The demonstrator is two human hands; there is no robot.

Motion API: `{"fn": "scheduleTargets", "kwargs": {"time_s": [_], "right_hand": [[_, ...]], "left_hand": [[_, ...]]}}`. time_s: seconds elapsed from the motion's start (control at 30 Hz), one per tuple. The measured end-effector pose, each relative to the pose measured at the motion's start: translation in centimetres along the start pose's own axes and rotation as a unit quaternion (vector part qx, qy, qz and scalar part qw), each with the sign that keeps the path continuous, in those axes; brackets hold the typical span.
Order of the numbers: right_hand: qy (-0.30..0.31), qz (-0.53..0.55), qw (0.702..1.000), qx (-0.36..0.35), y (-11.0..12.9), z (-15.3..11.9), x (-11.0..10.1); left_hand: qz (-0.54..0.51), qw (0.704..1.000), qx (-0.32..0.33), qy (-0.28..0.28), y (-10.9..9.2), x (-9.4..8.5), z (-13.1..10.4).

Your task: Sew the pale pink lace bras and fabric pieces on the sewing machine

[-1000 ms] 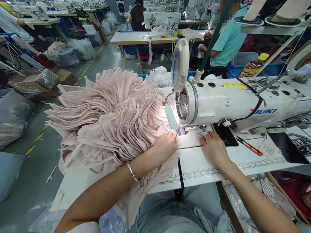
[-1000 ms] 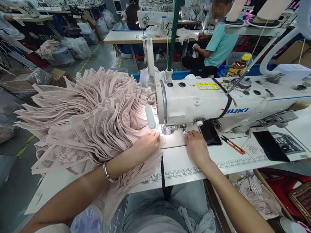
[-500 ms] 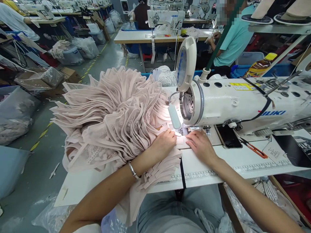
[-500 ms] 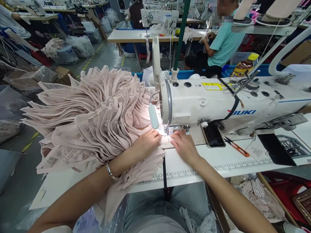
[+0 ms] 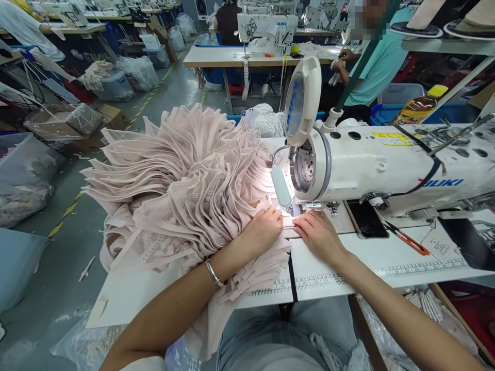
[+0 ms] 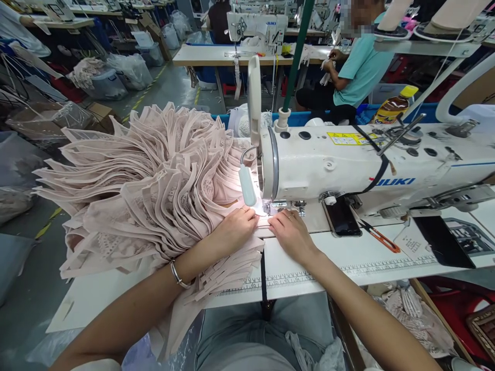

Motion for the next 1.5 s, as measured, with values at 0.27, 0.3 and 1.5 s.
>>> {"fn": "scheduleTargets", "kwargs": {"time_s": [0.27, 0.3, 1.5], "right_hand": [[0.009, -0.035, 0.998, -0.044, 0.9, 0.3, 0.6], [0.008, -0.036, 0.998, -0.046, 0.9, 0.4, 0.6], [-0.022, 0.013, 0.997, 0.070, -2.0, -2.1, -0.3]], "left_hand": [[0.008, 0.999, -0.026, -0.035, -0.1, 0.1, 0.1], [-0.002, 0.999, -0.030, -0.043, 0.0, 0.1, 0.0], [0.208, 0.970, 0.098, -0.082, -5.9, 1.8, -0.7]]}}
Point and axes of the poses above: each hand's wrist, its own z-axis towards the middle knuckle, its own x-axis out of the palm, y = z × x, the point moved 7 cm from there along z, towards the middle knuckle, and after that the axes turned 7 degrees about y, right-handed, at the moved point
